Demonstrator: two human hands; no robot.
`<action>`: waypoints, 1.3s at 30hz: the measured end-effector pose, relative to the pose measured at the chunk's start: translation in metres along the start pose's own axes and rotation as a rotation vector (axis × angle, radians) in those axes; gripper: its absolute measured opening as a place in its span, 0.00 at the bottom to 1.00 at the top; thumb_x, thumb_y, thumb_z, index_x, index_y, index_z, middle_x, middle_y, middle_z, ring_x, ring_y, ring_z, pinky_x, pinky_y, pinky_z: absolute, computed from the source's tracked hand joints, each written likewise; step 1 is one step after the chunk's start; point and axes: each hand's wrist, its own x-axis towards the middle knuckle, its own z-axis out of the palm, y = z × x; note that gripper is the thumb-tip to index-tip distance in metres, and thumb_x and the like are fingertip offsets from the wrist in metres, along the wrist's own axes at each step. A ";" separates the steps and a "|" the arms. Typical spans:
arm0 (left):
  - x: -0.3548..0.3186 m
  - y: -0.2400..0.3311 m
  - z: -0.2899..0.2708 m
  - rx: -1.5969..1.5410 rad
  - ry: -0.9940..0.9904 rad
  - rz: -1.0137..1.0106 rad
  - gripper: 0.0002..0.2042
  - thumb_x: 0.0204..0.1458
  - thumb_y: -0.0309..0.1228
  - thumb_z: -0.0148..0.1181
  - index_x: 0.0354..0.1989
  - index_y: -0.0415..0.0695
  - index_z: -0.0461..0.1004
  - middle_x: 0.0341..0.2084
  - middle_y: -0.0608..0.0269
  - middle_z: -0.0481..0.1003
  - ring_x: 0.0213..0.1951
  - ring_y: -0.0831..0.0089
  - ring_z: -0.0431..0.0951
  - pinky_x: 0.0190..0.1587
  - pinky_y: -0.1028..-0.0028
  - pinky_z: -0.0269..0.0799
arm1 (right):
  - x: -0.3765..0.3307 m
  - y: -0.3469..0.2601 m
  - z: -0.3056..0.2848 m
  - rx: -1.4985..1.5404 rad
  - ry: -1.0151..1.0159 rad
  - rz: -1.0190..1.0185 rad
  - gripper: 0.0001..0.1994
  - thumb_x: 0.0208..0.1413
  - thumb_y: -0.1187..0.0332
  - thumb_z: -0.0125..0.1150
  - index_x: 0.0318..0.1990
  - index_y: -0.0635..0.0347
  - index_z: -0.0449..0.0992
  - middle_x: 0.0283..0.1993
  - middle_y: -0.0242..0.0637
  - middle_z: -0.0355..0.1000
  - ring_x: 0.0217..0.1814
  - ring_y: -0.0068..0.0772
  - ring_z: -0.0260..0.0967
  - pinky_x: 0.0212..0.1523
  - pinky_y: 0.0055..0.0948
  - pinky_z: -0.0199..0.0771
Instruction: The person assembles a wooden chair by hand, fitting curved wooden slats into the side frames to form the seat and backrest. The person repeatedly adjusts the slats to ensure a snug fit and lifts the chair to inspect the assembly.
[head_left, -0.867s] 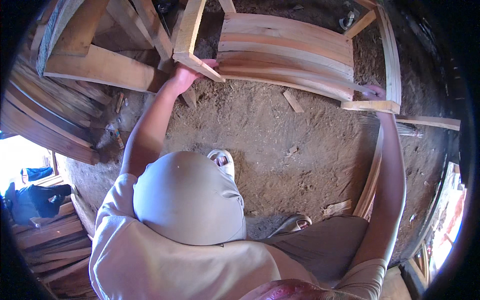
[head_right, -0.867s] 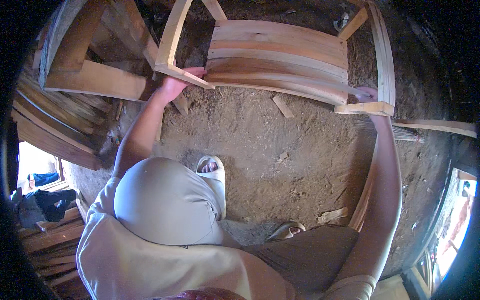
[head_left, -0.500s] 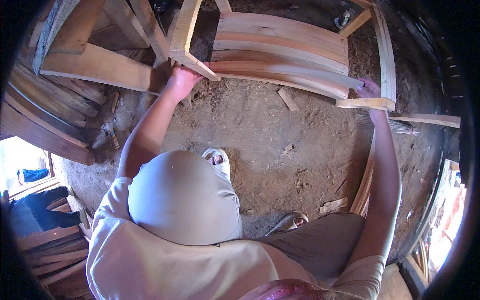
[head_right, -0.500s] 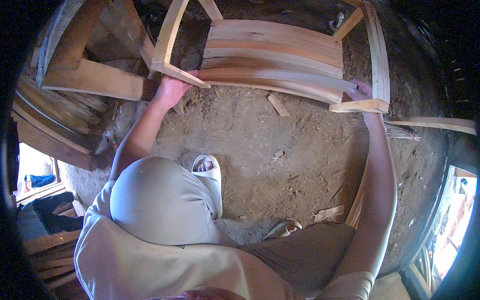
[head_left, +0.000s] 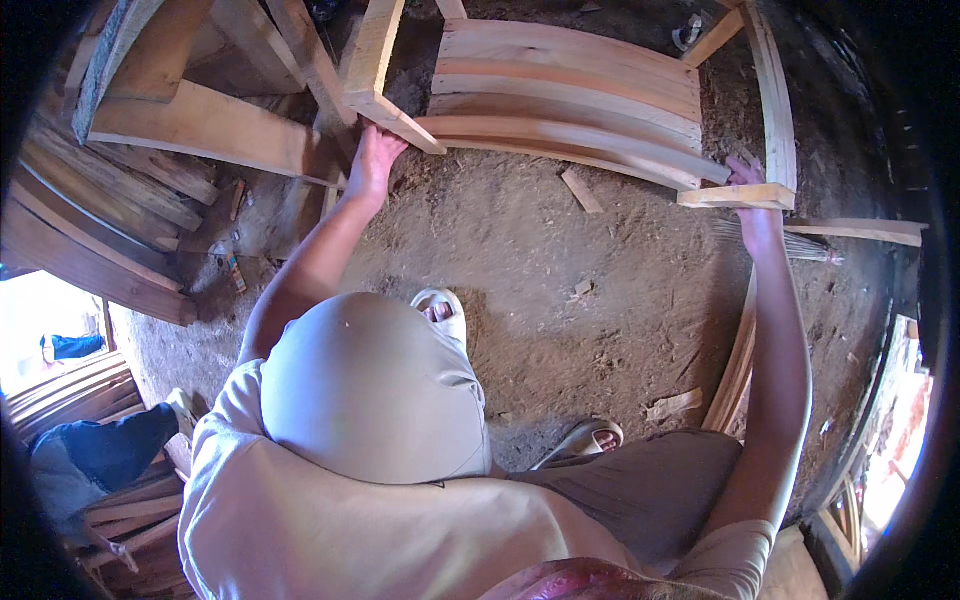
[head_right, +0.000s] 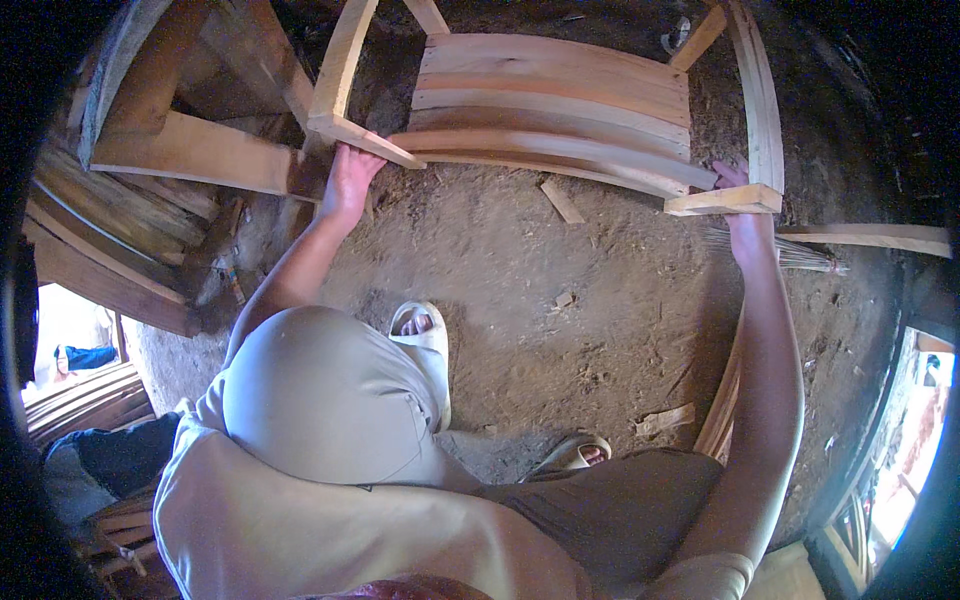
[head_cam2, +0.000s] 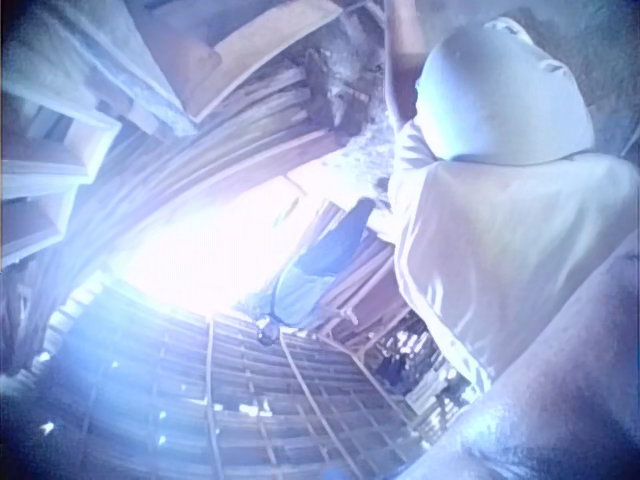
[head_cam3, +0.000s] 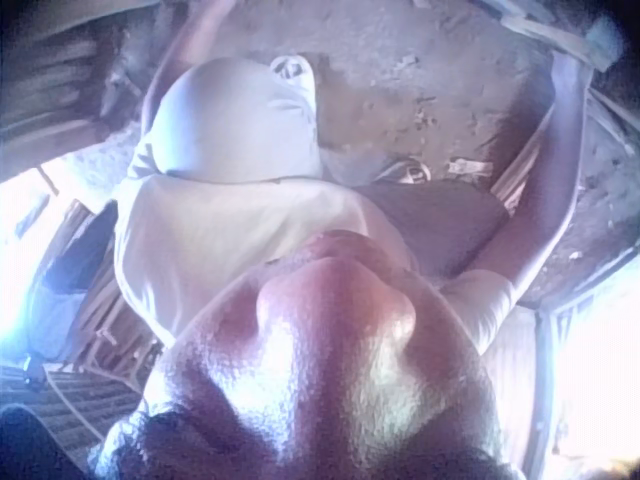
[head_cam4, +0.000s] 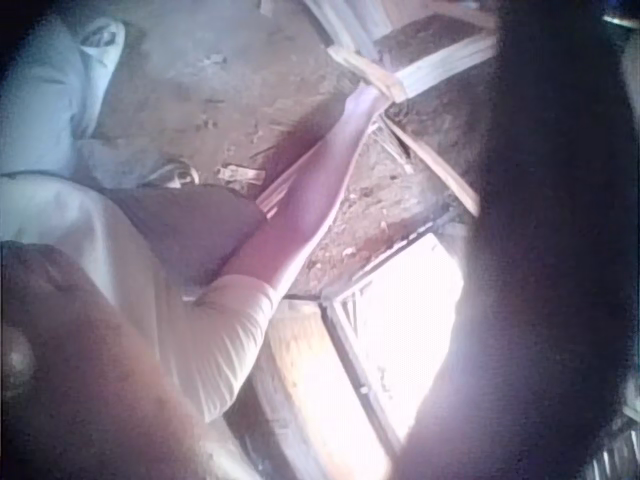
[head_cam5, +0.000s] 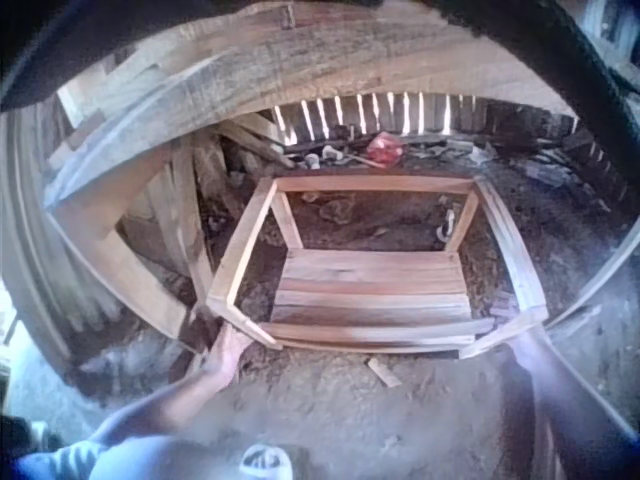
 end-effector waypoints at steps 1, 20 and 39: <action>-0.008 0.006 0.015 0.033 0.007 0.030 0.41 0.63 0.63 0.34 0.70 0.37 0.49 0.68 0.47 0.55 0.70 0.58 0.55 0.72 0.58 0.47 | -0.008 -0.005 0.005 0.028 0.076 0.013 0.23 0.70 0.55 0.41 0.68 0.55 0.60 0.66 0.42 0.65 0.60 0.31 0.65 0.66 0.40 0.60; -0.012 -0.007 0.027 0.066 0.154 0.001 0.44 0.62 0.65 0.33 0.72 0.37 0.42 0.67 0.39 0.52 0.66 0.43 0.60 0.67 0.52 0.58 | -0.020 0.030 0.002 0.093 0.212 0.151 0.28 0.73 0.55 0.36 0.75 0.49 0.43 0.72 0.43 0.52 0.68 0.51 0.61 0.70 0.49 0.60; -0.013 -0.013 0.027 -0.010 0.190 0.058 0.37 0.65 0.58 0.36 0.66 0.34 0.49 0.60 0.42 0.58 0.64 0.40 0.63 0.66 0.49 0.62 | -0.026 0.025 0.022 0.017 0.238 0.156 0.26 0.70 0.52 0.41 0.67 0.60 0.57 0.65 0.47 0.62 0.60 0.49 0.69 0.63 0.46 0.69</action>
